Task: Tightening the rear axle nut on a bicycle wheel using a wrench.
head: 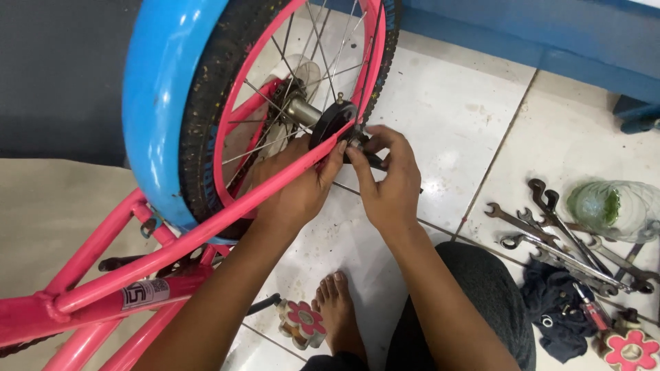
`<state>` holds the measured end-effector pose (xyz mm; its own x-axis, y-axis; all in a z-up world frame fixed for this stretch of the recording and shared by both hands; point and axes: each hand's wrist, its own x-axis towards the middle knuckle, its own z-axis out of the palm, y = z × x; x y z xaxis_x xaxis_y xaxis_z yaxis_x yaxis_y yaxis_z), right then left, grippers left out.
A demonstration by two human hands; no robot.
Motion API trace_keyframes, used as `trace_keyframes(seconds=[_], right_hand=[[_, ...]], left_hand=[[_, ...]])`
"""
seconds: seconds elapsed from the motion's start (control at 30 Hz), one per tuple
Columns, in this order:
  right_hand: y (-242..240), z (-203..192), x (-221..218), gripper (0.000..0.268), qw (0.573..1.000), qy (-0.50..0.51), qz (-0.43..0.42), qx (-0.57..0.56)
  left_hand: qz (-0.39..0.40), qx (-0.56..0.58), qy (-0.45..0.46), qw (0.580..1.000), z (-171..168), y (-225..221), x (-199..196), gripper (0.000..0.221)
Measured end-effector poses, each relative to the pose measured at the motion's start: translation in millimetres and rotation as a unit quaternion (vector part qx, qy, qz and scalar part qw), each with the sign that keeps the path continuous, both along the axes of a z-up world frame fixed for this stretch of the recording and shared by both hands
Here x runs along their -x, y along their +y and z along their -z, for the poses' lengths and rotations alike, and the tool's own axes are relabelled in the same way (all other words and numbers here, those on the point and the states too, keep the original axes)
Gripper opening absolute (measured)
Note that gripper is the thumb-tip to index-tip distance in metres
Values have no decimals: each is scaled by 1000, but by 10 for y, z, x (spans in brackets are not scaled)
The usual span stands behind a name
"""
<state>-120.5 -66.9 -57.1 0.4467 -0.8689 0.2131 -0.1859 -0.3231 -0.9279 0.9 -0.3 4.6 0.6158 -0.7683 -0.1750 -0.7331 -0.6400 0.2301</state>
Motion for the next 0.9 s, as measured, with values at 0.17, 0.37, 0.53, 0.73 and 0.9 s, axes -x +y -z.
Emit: trace_keyframes(seconds=[0.17,0.37,0.53,0.73,0.9], right_hand=[[5,155,-56,19,997,20,21,74],[69,-4,-37,29,999,40,20,-10],[41,100,-45,20,998,41,19,48],[18,139,-27,37,998,67,12,-17],[42,100,-42,25,998,28,11,47]], left_hand=[[0,-3,-7,1000,38,-11,-19,58],[11,10,-13,1000,37,7,-3,57],[24,18,-28,999,30,7,4,56],[28,7,-4,1000,13,15,-9,56],[15,4,-8,1000,73,21,-23,57]])
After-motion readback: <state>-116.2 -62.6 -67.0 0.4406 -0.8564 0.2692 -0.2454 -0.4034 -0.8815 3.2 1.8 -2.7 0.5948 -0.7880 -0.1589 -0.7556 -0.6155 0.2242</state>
